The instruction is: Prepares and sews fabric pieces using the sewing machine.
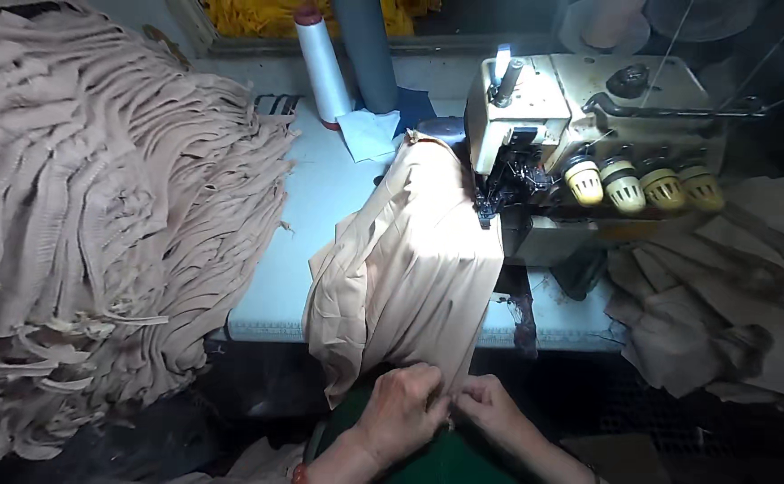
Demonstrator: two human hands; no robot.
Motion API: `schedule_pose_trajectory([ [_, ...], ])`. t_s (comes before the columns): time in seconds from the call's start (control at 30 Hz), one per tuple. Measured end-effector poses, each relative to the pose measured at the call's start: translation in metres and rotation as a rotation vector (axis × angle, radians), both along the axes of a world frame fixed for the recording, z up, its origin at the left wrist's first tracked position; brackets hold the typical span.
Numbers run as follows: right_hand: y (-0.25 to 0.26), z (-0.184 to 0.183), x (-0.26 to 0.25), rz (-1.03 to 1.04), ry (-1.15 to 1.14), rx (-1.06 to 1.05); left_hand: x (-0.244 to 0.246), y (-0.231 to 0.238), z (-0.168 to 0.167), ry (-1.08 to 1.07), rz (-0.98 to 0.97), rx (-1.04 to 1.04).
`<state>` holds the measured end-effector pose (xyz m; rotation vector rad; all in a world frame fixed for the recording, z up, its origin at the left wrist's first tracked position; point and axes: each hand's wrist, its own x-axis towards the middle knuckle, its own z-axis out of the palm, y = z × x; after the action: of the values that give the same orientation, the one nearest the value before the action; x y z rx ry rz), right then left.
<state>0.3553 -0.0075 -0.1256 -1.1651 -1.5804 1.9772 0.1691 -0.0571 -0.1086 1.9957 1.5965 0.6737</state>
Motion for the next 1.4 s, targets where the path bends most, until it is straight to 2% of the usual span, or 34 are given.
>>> schedule_pose_trajectory([
  [0.2, -0.007, 0.005, -0.008, 0.116, -0.203, -0.054, -0.001, -0.012, -0.003, -0.001, 0.093, -0.094],
  [0.33, -0.010, 0.003, -0.013, 0.113, -0.170, -0.087, 0.000, -0.013, 0.001, -0.075, 0.124, -0.289],
  [0.43, -0.012, 0.002, -0.013, 0.057, -0.108, -0.190, -0.007, -0.013, -0.001, -0.280, 0.174, -0.450],
  [0.53, -0.013, 0.006, -0.013, -0.002, -0.056, -0.285, -0.010, -0.017, -0.006, -0.449, 0.325, -0.528],
  [0.6, -0.015, 0.014, -0.014, -0.054, 0.006, -0.339, -0.009, -0.018, -0.002, -0.690, 0.573, -0.512],
  [0.67, -0.013, 0.030, -0.013, -0.085, 0.128, -0.419, -0.013, -0.009, 0.018, -1.036, 0.888, -0.453],
  [0.73, -0.011, 0.053, -0.011, -0.048, 0.275, -0.427, -0.027, -0.003, 0.051, -1.265, 0.993, -0.306],
  [0.83, -0.016, 0.106, -0.004, 0.135, 0.459, -0.205, -0.036, -0.019, 0.119, -1.291, 0.800, -0.105],
  [0.9, -0.024, 0.143, 0.002, 0.222, 0.541, -0.071, -0.034, -0.046, 0.161, -1.154, 0.518, -0.119],
  [0.97, -0.035, 0.169, 0.006, 0.220, 0.577, -0.021, -0.026, -0.068, 0.185, -1.045, 0.267, -0.185],
  [1.07, -0.052, 0.185, 0.004, 0.127, 0.500, -0.020, -0.009, -0.081, 0.187, -1.050, 0.177, -0.263],
  [1.27, -0.070, 0.181, 0.011, 0.090, 0.352, 0.094, -0.007, -0.096, 0.178, -0.945, 0.103, -0.323],
  [1.4, -0.072, 0.178, 0.016, 0.098, 0.367, 0.115, -0.006, -0.102, 0.177, -0.945, 0.096, -0.252],
])
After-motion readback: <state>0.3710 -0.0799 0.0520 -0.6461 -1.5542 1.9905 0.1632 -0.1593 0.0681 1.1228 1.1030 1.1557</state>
